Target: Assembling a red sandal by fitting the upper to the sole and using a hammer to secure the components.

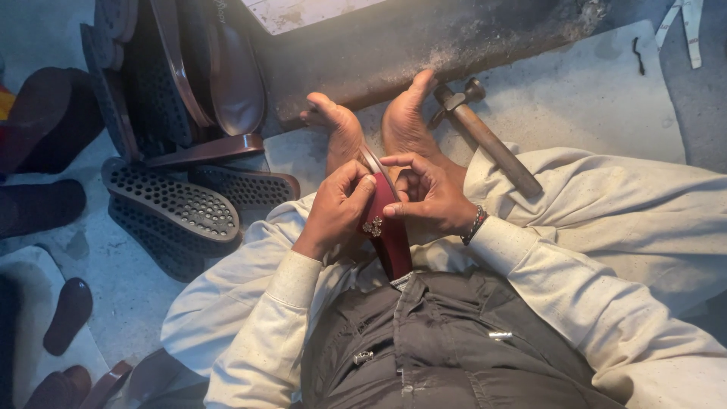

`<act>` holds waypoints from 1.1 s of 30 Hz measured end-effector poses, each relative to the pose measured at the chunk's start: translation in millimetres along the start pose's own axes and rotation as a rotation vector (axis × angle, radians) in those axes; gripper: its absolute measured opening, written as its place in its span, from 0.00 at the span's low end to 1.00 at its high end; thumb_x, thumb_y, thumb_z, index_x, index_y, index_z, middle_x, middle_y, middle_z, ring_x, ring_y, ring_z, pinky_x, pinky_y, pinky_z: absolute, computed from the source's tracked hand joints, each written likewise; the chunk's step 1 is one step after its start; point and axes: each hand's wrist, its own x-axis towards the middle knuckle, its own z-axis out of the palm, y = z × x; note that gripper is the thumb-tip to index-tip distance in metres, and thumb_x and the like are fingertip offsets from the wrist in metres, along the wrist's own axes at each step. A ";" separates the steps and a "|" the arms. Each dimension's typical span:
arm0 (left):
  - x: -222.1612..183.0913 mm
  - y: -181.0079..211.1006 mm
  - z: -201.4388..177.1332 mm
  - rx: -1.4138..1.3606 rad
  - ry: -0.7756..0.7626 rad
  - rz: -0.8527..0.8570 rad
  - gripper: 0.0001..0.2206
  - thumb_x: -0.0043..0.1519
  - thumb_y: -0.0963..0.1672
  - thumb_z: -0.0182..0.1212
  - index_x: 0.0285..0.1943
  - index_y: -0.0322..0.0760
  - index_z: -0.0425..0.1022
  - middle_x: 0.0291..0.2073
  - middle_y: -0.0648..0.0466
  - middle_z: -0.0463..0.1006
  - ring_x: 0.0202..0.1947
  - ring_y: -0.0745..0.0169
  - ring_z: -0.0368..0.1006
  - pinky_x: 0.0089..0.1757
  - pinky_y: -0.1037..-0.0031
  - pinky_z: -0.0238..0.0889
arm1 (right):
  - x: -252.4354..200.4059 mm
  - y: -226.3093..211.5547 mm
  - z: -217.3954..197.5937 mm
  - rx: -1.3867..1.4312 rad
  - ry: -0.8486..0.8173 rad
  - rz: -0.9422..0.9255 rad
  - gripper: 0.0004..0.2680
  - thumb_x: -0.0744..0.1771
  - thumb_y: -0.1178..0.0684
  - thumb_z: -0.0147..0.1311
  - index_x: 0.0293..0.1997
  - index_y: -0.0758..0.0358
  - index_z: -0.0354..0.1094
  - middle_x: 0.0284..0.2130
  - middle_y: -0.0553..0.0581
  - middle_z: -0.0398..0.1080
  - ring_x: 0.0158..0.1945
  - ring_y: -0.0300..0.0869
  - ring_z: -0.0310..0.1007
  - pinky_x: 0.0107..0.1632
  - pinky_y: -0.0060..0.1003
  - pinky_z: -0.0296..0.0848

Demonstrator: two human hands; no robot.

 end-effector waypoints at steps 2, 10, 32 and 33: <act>0.2 0.7 -0.7 0.001 -0.009 -0.008 0.09 0.65 0.46 0.60 0.33 0.39 0.74 0.25 0.48 0.71 0.33 0.60 0.70 0.39 0.67 0.66 | -0.5 0.2 -1.0 0.000 -0.001 0.003 0.30 0.57 0.70 0.71 0.66 0.65 0.63 0.21 0.53 0.65 0.26 0.34 0.72 0.31 0.34 0.81; 4.7 -1.5 0.8 0.039 0.004 -0.063 0.10 0.63 0.47 0.62 0.31 0.41 0.76 0.23 0.49 0.72 0.30 0.62 0.69 0.35 0.70 0.64 | 1.1 -3.2 -2.1 -0.033 -0.018 0.009 0.30 0.57 0.70 0.71 0.65 0.65 0.64 0.21 0.53 0.65 0.25 0.34 0.72 0.31 0.32 0.80; 28.8 12.3 -1.8 0.208 -0.032 -0.263 0.10 0.54 0.50 0.67 0.27 0.45 0.80 0.21 0.52 0.79 0.28 0.59 0.76 0.34 0.70 0.67 | 11.1 -37.9 19.7 -0.156 0.323 0.199 0.11 0.59 0.63 0.65 0.45 0.66 0.78 0.20 0.63 0.74 0.19 0.41 0.76 0.19 0.28 0.76; 28.7 16.3 0.7 0.235 -0.023 -0.266 0.09 0.53 0.51 0.67 0.26 0.46 0.80 0.20 0.53 0.79 0.28 0.60 0.77 0.34 0.70 0.67 | 11.0 -34.2 13.0 -0.195 0.308 0.176 0.13 0.59 0.64 0.65 0.47 0.66 0.78 0.21 0.64 0.74 0.21 0.42 0.77 0.20 0.30 0.77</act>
